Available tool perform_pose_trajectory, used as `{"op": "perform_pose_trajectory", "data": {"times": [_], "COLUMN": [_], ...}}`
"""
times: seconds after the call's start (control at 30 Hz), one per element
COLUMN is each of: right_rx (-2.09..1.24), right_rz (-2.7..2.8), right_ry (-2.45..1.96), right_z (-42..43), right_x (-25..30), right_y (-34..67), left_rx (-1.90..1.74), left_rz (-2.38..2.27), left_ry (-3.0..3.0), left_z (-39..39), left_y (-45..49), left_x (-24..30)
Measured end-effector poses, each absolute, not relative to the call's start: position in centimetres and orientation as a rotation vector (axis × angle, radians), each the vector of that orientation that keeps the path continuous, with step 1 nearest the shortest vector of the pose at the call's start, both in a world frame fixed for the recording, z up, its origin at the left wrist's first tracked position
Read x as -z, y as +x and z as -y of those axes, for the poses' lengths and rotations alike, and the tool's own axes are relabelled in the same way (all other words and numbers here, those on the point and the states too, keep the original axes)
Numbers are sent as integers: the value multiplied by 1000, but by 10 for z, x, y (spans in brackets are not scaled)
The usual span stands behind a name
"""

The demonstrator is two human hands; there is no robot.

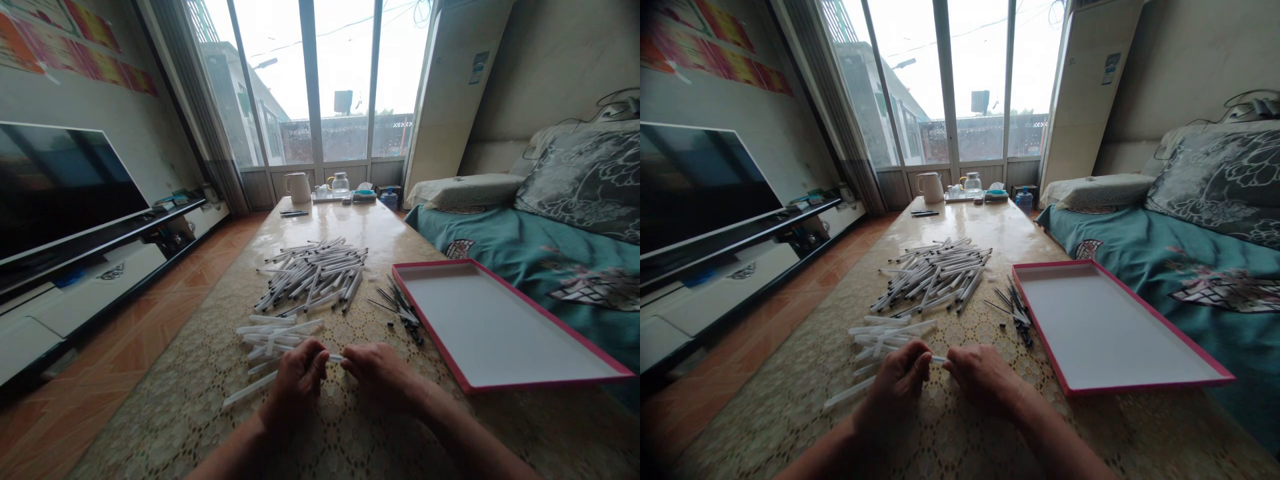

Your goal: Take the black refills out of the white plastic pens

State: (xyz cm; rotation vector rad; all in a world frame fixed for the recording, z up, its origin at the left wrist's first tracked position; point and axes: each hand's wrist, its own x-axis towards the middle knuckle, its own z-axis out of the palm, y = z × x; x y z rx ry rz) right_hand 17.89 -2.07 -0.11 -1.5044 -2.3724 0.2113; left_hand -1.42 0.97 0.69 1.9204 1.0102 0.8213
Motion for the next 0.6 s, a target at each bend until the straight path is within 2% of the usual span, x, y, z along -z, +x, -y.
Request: {"op": "perform_pose_trajectory", "data": {"times": [0.3, 0.6], "right_rx": [-184, -15], "right_rz": [2360, 2417], "right_ry": [-1526, -1474], "right_z": [20, 19], "right_x": [3, -3], "right_y": [170, 171], "left_rx": [-851, -831], "left_rz": [-1143, -1232], "left_ry": [2054, 1988], "left_z": [-10, -9], "left_y": [-17, -13], "left_x": [2, -2]}}
